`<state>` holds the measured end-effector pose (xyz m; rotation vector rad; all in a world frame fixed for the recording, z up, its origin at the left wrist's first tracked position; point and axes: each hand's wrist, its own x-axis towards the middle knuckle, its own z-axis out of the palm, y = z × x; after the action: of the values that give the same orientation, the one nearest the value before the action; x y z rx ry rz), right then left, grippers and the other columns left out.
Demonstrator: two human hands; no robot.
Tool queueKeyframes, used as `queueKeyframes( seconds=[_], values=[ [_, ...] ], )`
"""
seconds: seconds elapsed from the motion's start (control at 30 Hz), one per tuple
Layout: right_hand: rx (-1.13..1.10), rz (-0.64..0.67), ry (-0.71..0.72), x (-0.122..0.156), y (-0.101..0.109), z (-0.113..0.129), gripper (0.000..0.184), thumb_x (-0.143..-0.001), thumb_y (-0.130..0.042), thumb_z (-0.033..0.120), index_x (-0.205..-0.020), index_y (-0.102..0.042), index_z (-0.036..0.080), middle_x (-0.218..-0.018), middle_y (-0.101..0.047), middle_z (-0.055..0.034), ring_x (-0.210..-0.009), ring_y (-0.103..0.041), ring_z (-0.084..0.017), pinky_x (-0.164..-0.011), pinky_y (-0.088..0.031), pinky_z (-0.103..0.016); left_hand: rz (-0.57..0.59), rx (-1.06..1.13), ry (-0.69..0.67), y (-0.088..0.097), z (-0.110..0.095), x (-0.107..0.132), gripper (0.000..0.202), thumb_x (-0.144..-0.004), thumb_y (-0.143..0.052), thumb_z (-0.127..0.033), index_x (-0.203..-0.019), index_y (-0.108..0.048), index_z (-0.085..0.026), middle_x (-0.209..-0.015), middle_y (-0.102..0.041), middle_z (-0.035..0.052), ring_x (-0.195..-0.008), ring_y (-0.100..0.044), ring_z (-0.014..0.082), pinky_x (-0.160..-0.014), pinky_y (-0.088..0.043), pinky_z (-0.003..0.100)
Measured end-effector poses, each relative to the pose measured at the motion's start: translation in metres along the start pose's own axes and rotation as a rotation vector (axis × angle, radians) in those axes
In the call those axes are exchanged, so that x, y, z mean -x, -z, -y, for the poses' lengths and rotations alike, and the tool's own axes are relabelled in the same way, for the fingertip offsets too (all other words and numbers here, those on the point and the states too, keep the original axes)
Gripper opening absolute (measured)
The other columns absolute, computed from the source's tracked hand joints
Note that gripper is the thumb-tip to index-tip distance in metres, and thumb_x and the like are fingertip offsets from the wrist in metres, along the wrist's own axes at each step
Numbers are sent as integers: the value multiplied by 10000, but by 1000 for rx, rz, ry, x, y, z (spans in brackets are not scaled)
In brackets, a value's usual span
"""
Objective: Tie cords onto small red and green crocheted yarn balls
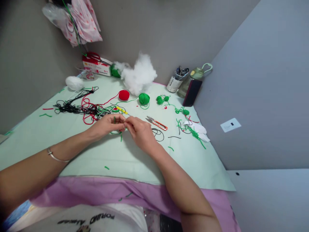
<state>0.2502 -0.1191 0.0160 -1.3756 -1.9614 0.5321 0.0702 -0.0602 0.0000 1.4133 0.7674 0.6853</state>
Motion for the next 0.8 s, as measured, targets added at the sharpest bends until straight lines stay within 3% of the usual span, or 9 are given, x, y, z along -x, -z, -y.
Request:
queueKeyframes(
  seconds=[0.1, 0.27, 0.37, 0.47, 0.53, 0.6, 0.8],
  values=[
    [74, -57, 37, -1, 1, -1, 143, -949, -556, 250, -850, -652, 212, -909, -659, -48, -695, -547, -129, -626, -388, -266, 46, -49, 27, 0, -2, 0, 228, -734, -755, -356, -802, -643, -169, -658, -597, -20, -611, -506, 117, -580, -333, 249],
    [-163, -236, 67, 0, -1, 5, 142, -915, -616, 301, -822, -669, 209, -1042, -659, -80, -680, -548, -117, -582, -425, -274, 77, -18, 24, -2, -4, 1, 226, -714, -759, -351, -811, -658, -174, -684, -599, -22, -645, -536, 131, -628, -375, 266],
    [-186, -218, 92, 1, -3, 14, 135, -910, -613, 316, -849, -674, 212, -1074, -688, -99, -717, -588, -135, -616, -454, -296, 120, -93, 24, -5, -1, 2, 138, -708, -728, -279, -705, -644, -169, -643, -571, -30, -633, -511, 129, -639, -392, 275],
    [-460, -97, -76, -2, 2, 17, 168, -931, -586, 385, -891, -599, 223, -854, -710, -48, -587, -574, -121, -527, -425, -270, 198, -55, 37, -6, 1, 3, 143, -740, -714, -299, -699, -658, -174, -712, -633, -7, -683, -550, 145, -670, -435, 285],
    [-682, -6, -221, -6, 9, 14, 208, -939, -573, 426, -884, -529, 231, -659, -655, 16, -477, -526, -105, -455, -364, -236, 219, 2, 60, -4, 0, 2, 168, -754, -732, -339, -767, -692, -176, -776, -666, 9, -704, -577, 148, -695, -456, 293],
    [-797, 3, -303, -10, 18, 7, 243, -920, -602, 438, -856, -504, 225, -546, -579, 55, -429, -472, -90, -431, -322, -212, 212, 35, 105, -1, 0, 0, 218, -742, -767, -368, -826, -716, -174, -784, -667, 13, -679, -586, 140, -698, -466, 298],
    [-901, -398, -313, -21, 47, -17, 318, -786, -737, 433, -802, -513, 207, -527, -380, 103, -428, -288, -45, -406, -247, -188, 176, 56, 186, 6, 3, -2, 298, -725, -816, -422, -859, -723, -172, -754, -655, 11, -652, -613, 135, -651, -444, 276]
  ],
)
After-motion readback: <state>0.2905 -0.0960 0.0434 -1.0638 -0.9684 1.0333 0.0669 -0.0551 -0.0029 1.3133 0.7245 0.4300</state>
